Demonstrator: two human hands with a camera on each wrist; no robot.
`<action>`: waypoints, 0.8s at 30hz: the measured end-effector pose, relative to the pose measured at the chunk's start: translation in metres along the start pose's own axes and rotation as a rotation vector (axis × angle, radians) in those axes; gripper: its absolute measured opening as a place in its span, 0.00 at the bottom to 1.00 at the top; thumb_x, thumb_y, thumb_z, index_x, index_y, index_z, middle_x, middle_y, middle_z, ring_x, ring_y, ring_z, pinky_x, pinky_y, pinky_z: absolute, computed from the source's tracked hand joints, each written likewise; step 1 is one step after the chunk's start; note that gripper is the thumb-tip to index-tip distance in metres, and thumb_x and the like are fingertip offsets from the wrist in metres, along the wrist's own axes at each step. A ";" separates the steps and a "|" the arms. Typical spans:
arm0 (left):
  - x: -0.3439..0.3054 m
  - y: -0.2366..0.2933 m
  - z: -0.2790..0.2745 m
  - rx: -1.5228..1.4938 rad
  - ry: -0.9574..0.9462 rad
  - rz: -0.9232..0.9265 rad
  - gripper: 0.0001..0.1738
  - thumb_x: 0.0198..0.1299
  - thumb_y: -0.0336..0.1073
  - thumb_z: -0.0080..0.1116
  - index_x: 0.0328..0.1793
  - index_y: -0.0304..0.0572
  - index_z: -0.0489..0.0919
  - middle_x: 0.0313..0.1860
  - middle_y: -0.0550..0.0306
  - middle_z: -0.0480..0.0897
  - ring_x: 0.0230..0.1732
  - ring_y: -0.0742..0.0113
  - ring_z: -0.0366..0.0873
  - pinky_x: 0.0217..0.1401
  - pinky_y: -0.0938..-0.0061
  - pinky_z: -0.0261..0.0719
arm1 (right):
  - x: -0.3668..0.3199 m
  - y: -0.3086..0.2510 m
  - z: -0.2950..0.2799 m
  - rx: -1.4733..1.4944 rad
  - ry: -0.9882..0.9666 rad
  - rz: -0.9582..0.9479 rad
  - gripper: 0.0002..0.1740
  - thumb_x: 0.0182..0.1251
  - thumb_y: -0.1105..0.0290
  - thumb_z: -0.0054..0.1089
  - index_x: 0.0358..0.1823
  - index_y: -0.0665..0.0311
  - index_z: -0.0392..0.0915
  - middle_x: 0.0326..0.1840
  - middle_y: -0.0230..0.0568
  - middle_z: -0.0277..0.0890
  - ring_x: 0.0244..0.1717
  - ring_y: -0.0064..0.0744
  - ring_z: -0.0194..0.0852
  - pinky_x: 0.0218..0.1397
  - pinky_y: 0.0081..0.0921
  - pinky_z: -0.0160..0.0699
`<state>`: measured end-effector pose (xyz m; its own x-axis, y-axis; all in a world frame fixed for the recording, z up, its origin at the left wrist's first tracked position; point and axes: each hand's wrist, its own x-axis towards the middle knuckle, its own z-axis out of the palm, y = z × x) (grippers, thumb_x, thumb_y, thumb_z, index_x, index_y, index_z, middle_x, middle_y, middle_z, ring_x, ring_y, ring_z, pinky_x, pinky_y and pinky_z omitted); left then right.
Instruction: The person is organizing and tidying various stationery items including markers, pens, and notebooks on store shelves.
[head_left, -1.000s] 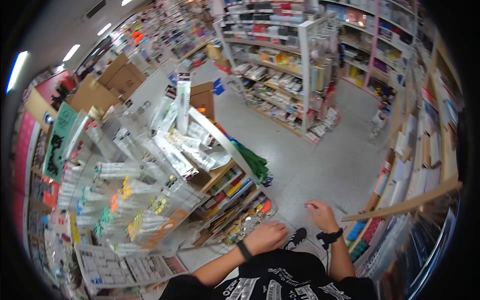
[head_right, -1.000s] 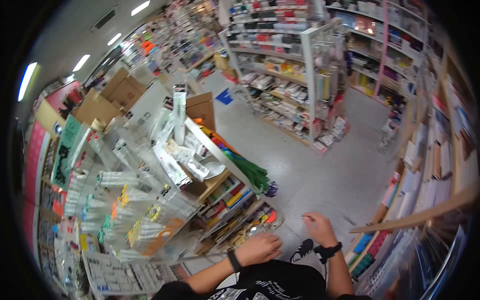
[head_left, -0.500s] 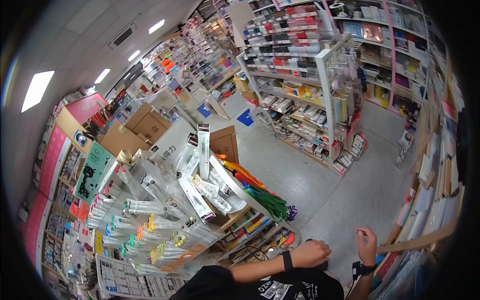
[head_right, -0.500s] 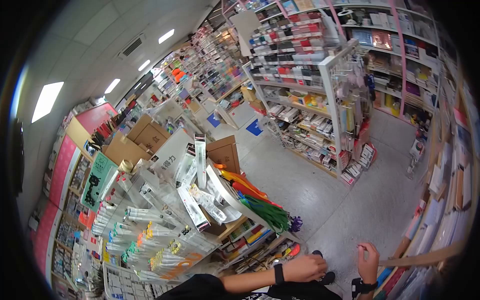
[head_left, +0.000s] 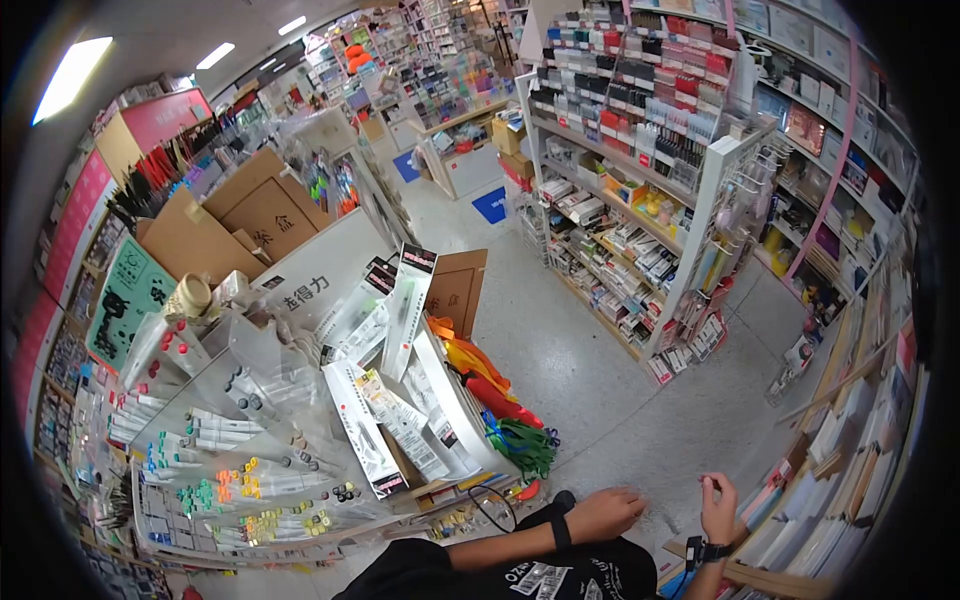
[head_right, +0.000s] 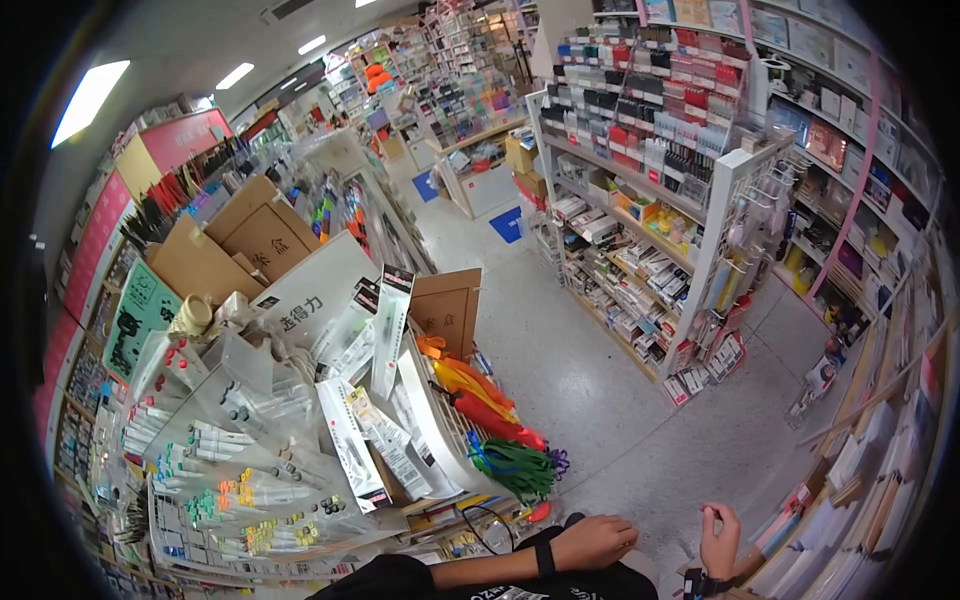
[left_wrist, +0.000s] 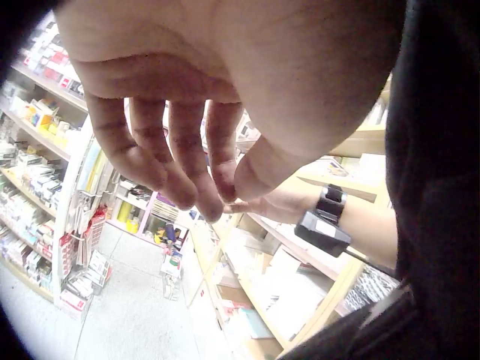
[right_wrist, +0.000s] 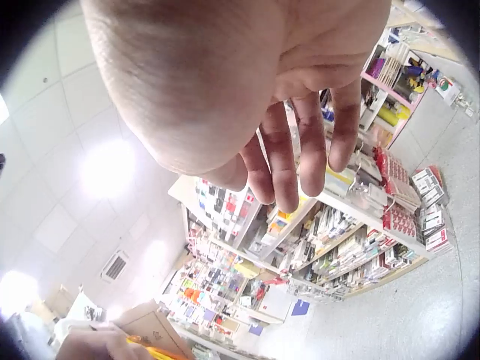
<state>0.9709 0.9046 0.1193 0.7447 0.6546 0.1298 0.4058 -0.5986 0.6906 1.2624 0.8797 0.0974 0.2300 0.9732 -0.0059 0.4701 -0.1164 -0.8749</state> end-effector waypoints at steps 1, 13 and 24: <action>0.000 -0.013 -0.003 0.006 0.009 -0.023 0.08 0.73 0.36 0.62 0.48 0.39 0.80 0.41 0.48 0.84 0.47 0.44 0.86 0.52 0.53 0.85 | 0.025 -0.006 0.010 -0.018 -0.020 -0.030 0.08 0.80 0.74 0.62 0.47 0.73 0.86 0.43 0.48 0.89 0.47 0.40 0.89 0.55 0.33 0.83; 0.014 -0.053 -0.020 -0.053 0.192 -0.402 0.10 0.73 0.38 0.63 0.50 0.38 0.83 0.44 0.45 0.86 0.50 0.42 0.87 0.53 0.52 0.86 | 0.188 -0.058 0.119 -0.015 -0.549 -0.251 0.08 0.76 0.71 0.68 0.48 0.67 0.90 0.43 0.48 0.90 0.44 0.47 0.90 0.52 0.37 0.85; 0.175 -0.106 -0.022 0.025 0.153 -0.690 0.10 0.75 0.42 0.62 0.49 0.45 0.85 0.41 0.46 0.88 0.47 0.42 0.89 0.51 0.50 0.87 | 0.379 0.005 0.116 0.072 -0.769 -0.428 0.10 0.78 0.66 0.67 0.49 0.65 0.89 0.43 0.49 0.90 0.46 0.54 0.89 0.52 0.43 0.86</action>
<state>1.0469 1.0931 0.0843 0.2314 0.9449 -0.2316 0.7719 -0.0334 0.6349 1.2529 1.2712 0.0349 -0.6031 0.7972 0.0280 0.3232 0.2763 -0.9051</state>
